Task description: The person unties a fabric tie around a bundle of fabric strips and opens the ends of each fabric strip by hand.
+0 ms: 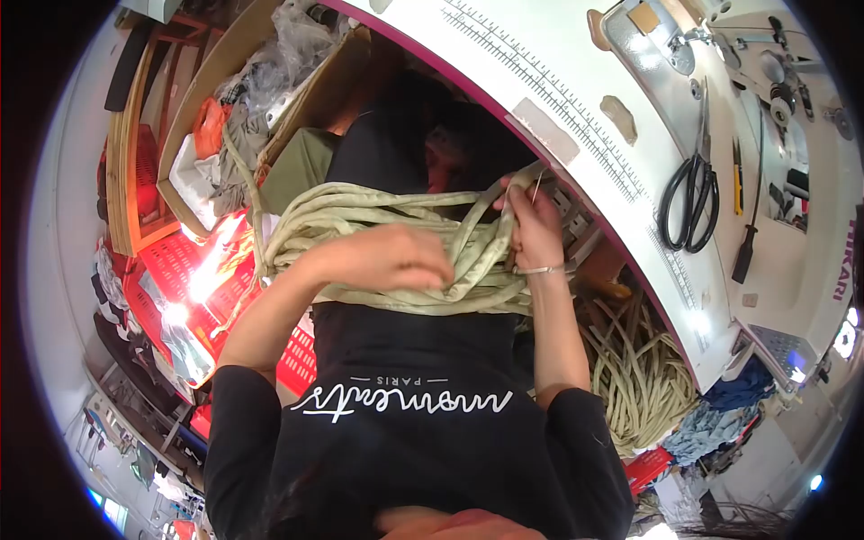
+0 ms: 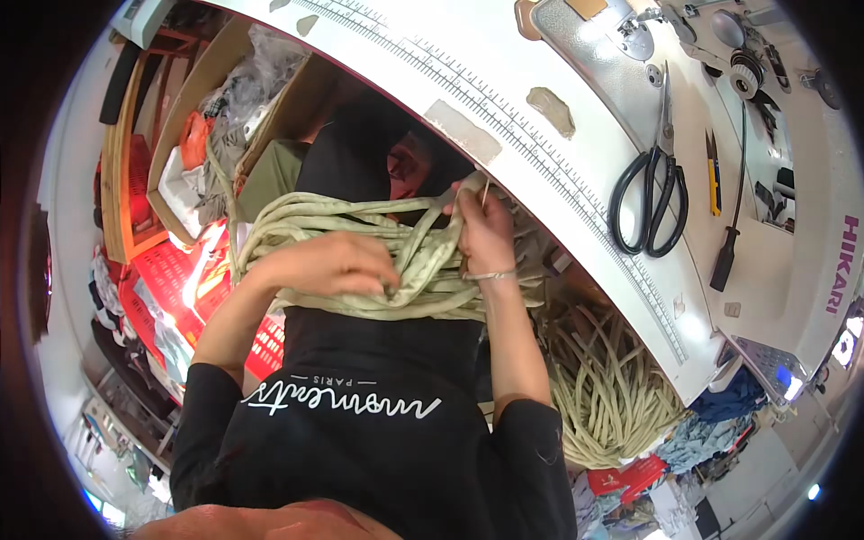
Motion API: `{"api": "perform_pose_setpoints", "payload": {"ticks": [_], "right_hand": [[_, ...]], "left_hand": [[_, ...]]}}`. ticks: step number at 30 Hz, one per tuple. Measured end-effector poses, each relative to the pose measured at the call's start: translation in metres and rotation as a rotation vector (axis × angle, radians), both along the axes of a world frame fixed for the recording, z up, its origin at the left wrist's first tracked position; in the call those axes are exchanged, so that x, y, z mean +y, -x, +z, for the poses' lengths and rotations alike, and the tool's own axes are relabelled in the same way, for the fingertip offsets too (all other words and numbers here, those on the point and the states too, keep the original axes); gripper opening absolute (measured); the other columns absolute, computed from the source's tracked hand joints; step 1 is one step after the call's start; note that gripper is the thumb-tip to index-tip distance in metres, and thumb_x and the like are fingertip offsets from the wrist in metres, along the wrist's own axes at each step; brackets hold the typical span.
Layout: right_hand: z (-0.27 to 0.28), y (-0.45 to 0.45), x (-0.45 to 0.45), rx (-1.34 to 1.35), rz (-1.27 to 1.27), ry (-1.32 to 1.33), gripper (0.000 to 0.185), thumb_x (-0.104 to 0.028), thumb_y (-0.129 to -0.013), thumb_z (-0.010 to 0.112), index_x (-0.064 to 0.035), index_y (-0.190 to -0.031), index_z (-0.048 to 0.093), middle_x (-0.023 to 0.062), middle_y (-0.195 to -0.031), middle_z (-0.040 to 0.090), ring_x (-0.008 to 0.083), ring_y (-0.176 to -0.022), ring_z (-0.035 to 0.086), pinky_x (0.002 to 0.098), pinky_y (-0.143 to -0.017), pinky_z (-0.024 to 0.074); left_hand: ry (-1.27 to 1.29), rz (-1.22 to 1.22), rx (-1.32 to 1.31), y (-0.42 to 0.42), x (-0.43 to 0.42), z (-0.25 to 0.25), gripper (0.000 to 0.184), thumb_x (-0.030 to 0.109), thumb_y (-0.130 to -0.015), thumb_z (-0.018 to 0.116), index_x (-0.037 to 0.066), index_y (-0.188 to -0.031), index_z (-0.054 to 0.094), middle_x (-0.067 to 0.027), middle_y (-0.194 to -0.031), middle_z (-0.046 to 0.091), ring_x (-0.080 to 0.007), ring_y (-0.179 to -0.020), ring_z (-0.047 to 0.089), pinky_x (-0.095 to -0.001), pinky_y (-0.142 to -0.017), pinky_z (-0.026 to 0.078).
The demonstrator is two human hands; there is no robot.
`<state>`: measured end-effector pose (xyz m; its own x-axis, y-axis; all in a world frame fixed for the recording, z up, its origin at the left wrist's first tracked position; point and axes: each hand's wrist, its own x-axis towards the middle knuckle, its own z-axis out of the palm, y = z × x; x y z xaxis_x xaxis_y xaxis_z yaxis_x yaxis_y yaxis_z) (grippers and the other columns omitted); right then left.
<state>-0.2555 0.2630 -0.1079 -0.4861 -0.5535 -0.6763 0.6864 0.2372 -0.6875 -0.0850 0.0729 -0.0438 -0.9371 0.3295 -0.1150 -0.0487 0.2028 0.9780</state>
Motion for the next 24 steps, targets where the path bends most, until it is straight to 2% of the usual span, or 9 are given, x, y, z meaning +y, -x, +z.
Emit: {"api": "perform_pose_setpoints", "payload": {"ticks": [3, 5, 8, 11, 12, 15, 16, 20, 24], "right_hand": [[0.02, -0.036, 0.0, 0.436, 0.282, 0.089, 0.017, -0.016, -0.099, 0.057, -0.0032, -0.105, 0.066, 0.0056, -0.082, 0.068, 0.0091, -0.054, 0.057, 0.0276, -0.048, 0.0431], [0.053, -0.056, -0.004, 0.518, 0.557, 0.032, 0.011, -0.008, -0.094, 0.056, -0.0002, -0.098, 0.064, 0.0055, -0.073, 0.063, 0.0167, -0.064, 0.062, 0.0308, -0.06, 0.0491], [0.049, -0.077, -0.012, 0.718, 0.812, 0.158, 0.009, -0.007, -0.089, 0.06, 0.0007, -0.093, 0.061, 0.0133, -0.074, 0.062, 0.024, -0.064, 0.063, 0.0354, -0.061, 0.0485], [0.043, -0.088, -0.019, 0.824, 1.006, 0.155, 0.009, -0.008, -0.085, 0.061, -0.0005, -0.082, 0.056, 0.0183, -0.085, 0.066, 0.0394, -0.08, 0.063, 0.0424, -0.068, 0.0519], [0.041, -0.088, -0.019, 0.843, 1.057, 0.17, 0.011, -0.012, -0.088, 0.062, -0.0013, -0.091, 0.062, 0.0183, -0.091, 0.067, 0.0371, -0.083, 0.065, 0.0416, -0.071, 0.0522], [0.048, -0.071, -0.021, 0.85, 0.778, 0.269, 0.02, -0.016, -0.09, 0.063, -0.0021, -0.104, 0.066, 0.0183, -0.098, 0.067, 0.0338, -0.087, 0.066, 0.039, -0.076, 0.0528], [0.059, -0.056, -0.022, 0.75, 0.754, 0.124, 0.026, -0.016, -0.092, 0.063, -0.0023, -0.114, 0.067, 0.0134, -0.099, 0.068, 0.0241, -0.087, 0.067, 0.0338, -0.077, 0.0529], [0.072, -0.033, -0.03, 0.303, 0.28, 0.244, 0.032, -0.015, -0.098, 0.06, 0.0005, -0.126, 0.059, 0.0058, -0.1, 0.068, 0.0004, -0.057, 0.047, 0.0155, -0.049, 0.0358], [0.075, -0.038, -0.039, 0.342, 0.123, 0.291, 0.03, -0.013, -0.098, 0.061, 0.0014, -0.125, 0.06, 0.0051, -0.093, 0.068, -0.0001, -0.052, 0.042, 0.0153, -0.046, 0.0331]], "left_hand": [[0.166, 0.604, -0.031, 0.006, -0.006, -0.02, 0.024, 0.024, -0.096, 0.061, 0.002, -0.103, 0.067, -0.014, -0.095, 0.066, -0.0244, -0.09, 0.066, -0.035, -0.08, 0.051], [-0.121, 0.686, -0.174, 0.014, -0.005, -0.025, 0.032, 0.027, -0.101, 0.055, 0.001, -0.117, 0.061, -0.0117, -0.104, 0.067, -0.0178, -0.091, 0.065, -0.0313, -0.08, 0.052], [-0.582, 0.746, -0.425, 0.032, 0.005, -0.011, 0.037, 0.028, -0.105, 0.048, 0.001, -0.13, 0.048, -0.0081, -0.106, 0.065, -0.012, -0.084, 0.063, -0.0263, -0.074, 0.052], [-0.602, 0.861, -0.314, 0.032, 0.0, -0.015, 0.033, 0.026, -0.106, 0.046, 0.003, -0.13, 0.049, -0.0062, -0.102, 0.063, -0.0069, -0.078, 0.058, -0.0211, -0.068, 0.048], [-0.624, 0.932, -0.271, 0.031, 0.002, -0.012, 0.027, 0.023, -0.106, 0.046, 0.004, -0.123, 0.053, -0.002, -0.092, 0.062, -0.0039, -0.069, 0.051, -0.0182, -0.061, 0.042], [-0.372, 0.755, -0.276, 0.006, -0.012, -0.01, 0.025, 0.019, -0.104, 0.045, 0.003, -0.12, 0.057, 0.0001, -0.084, 0.062, -0.004, -0.064, 0.048, -0.0202, -0.058, 0.043], [-0.293, 0.709, -0.276, -0.004, -0.012, -0.01, 0.025, 0.018, -0.104, 0.045, 0.004, -0.119, 0.059, 0.0019, -0.08, 0.061, -0.0036, -0.06, 0.045, -0.0197, -0.057, 0.041], [-0.342, 0.633, -0.332, -0.03, -0.008, -0.001, 0.03, 0.016, -0.103, 0.046, 0.002, -0.127, 0.057, 0.0019, -0.084, 0.064, -0.0043, -0.06, 0.047, -0.0207, -0.057, 0.042], [-0.036, 0.622, -0.183, -0.04, -0.005, -0.006, 0.033, 0.014, -0.099, 0.054, 0.002, -0.13, 0.055, -0.0064, -0.092, 0.068, -0.0156, -0.07, 0.06, -0.0266, -0.064, 0.047]]}}
